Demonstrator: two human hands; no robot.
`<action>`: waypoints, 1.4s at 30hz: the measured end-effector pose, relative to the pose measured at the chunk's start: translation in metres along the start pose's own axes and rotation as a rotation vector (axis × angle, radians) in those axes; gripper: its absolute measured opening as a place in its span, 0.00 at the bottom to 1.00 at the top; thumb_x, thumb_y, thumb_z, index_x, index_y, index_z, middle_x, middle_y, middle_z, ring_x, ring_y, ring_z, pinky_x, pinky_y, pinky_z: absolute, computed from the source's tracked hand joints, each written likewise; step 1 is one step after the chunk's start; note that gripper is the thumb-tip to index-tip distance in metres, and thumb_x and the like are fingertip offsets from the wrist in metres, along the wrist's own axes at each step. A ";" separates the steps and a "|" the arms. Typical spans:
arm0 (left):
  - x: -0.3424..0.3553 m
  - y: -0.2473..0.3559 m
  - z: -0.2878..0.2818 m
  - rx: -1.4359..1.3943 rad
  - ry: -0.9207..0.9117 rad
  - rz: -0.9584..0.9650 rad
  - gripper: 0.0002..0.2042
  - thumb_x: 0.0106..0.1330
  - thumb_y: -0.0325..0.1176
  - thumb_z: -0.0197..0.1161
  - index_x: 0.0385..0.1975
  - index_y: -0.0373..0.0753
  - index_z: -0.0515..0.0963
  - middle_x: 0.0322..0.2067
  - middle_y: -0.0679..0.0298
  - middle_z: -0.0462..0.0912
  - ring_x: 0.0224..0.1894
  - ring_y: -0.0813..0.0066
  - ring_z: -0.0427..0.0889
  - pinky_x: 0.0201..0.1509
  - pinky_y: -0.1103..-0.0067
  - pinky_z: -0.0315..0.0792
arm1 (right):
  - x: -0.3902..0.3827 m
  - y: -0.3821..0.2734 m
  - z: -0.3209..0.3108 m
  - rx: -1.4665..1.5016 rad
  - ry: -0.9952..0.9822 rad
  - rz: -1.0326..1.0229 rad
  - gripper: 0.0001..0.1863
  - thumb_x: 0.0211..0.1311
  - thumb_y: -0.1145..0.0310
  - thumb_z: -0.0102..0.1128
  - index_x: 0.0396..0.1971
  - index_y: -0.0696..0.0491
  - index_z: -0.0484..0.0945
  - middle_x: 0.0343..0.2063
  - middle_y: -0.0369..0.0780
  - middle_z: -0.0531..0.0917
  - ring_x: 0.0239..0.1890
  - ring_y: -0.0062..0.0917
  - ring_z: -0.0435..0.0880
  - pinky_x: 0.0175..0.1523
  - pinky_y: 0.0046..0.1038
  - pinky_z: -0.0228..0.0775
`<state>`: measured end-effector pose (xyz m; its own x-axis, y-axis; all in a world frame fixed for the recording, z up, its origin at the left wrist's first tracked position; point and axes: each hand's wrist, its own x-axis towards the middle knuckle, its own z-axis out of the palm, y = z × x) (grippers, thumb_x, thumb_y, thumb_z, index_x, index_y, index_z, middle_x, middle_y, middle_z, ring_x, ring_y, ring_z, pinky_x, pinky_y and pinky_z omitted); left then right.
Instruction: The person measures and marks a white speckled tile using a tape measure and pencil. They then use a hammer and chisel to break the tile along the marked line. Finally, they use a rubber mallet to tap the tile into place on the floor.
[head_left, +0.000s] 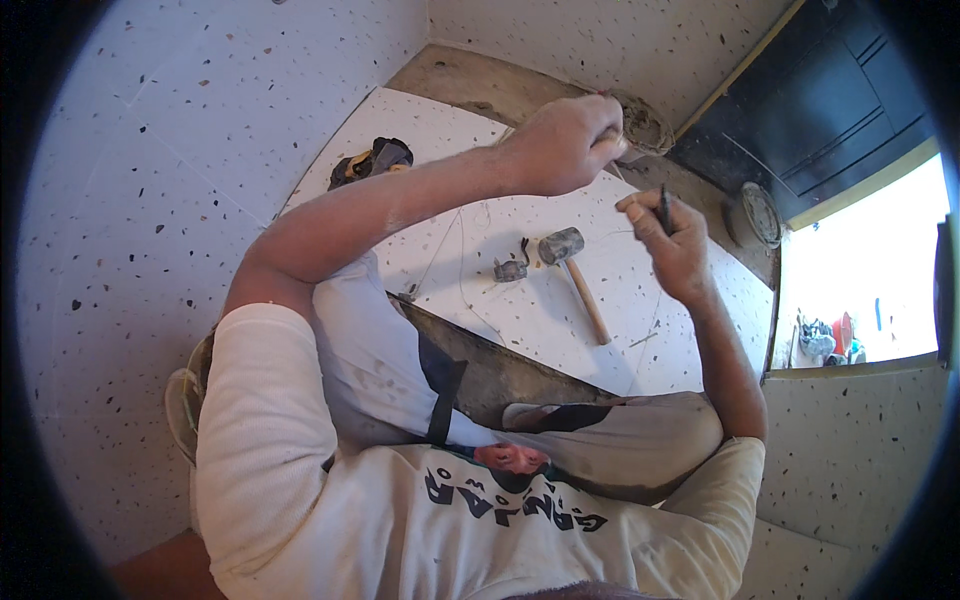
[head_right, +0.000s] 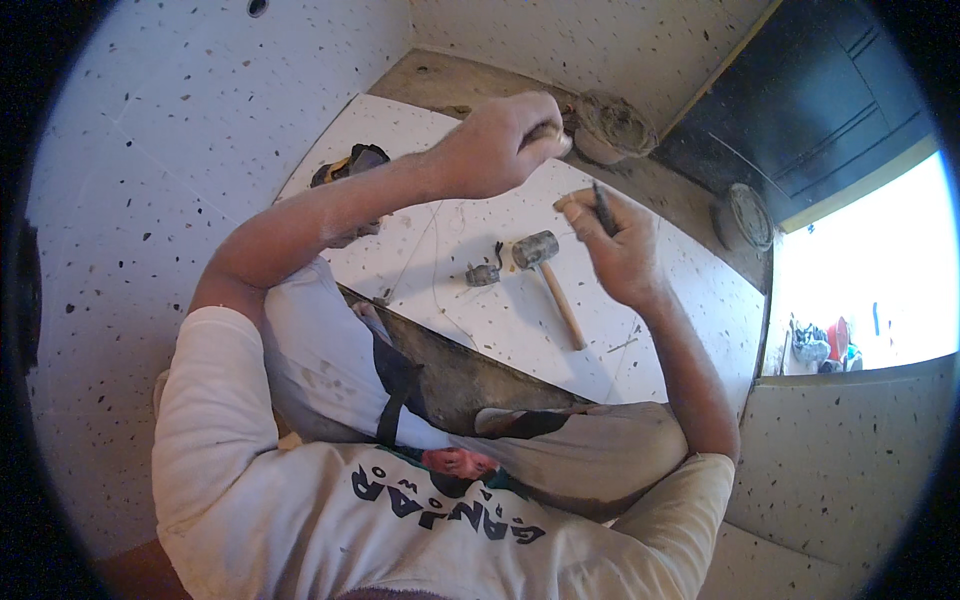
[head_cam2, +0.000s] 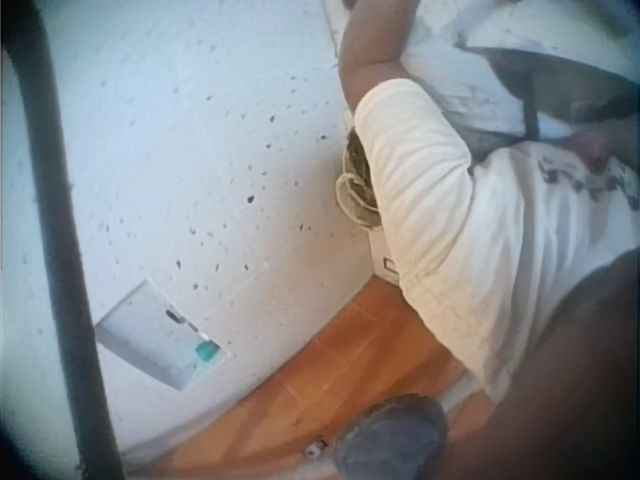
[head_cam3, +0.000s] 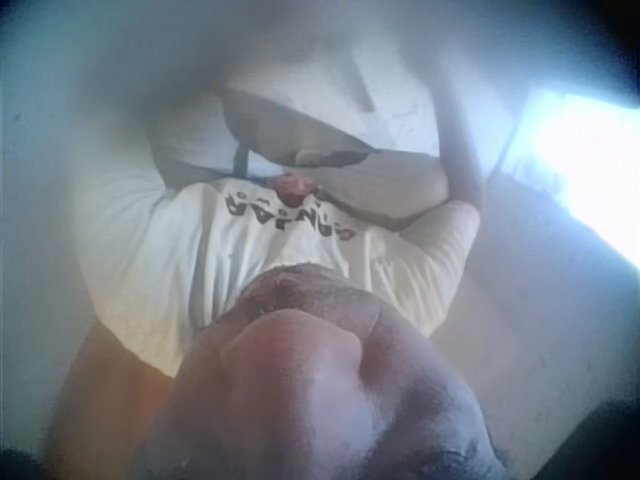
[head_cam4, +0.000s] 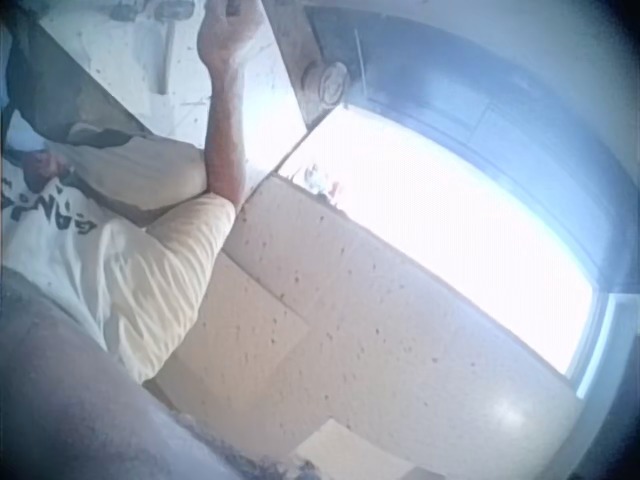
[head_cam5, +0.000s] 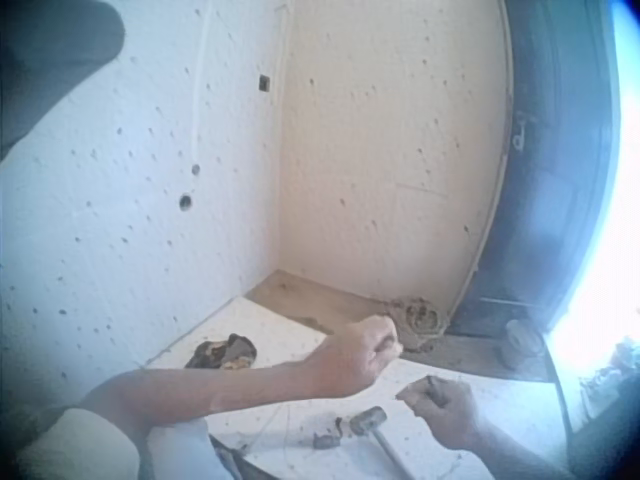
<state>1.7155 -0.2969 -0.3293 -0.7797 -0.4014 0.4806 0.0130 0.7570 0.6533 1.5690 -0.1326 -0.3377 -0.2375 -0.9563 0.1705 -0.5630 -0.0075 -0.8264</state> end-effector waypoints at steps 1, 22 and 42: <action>0.000 -0.007 0.000 0.054 -0.106 0.072 0.10 0.66 0.37 0.61 0.34 0.36 0.76 0.20 0.67 0.75 0.23 0.83 0.73 0.28 0.82 0.69 | 0.002 0.000 -0.004 -0.003 0.059 -0.059 0.11 0.66 0.64 0.58 0.36 0.57 0.81 0.24 0.29 0.76 0.26 0.12 0.69 0.31 0.19 0.61; -0.002 0.018 0.001 -0.822 -0.465 -0.163 0.13 0.66 0.40 0.63 0.39 0.35 0.75 0.26 0.67 0.77 0.26 0.83 0.74 0.31 0.84 0.70 | 0.003 0.011 -0.008 0.041 0.077 -0.020 0.13 0.66 0.62 0.58 0.39 0.58 0.81 0.25 0.34 0.79 0.28 0.16 0.73 0.35 0.22 0.67; 0.001 0.008 0.007 -0.154 -0.284 0.009 0.10 0.66 0.36 0.62 0.35 0.35 0.76 0.23 0.68 0.75 0.23 0.84 0.71 0.27 0.84 0.67 | 0.005 -0.003 -0.019 0.044 0.080 0.009 0.15 0.65 0.60 0.59 0.35 0.57 0.82 0.21 0.31 0.76 0.25 0.13 0.70 0.29 0.20 0.62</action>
<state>1.7104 -0.2874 -0.3273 -0.9224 -0.2186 0.3184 0.0983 0.6643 0.7410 1.5543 -0.1316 -0.3246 -0.3060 -0.9300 0.2038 -0.5253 -0.0137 -0.8508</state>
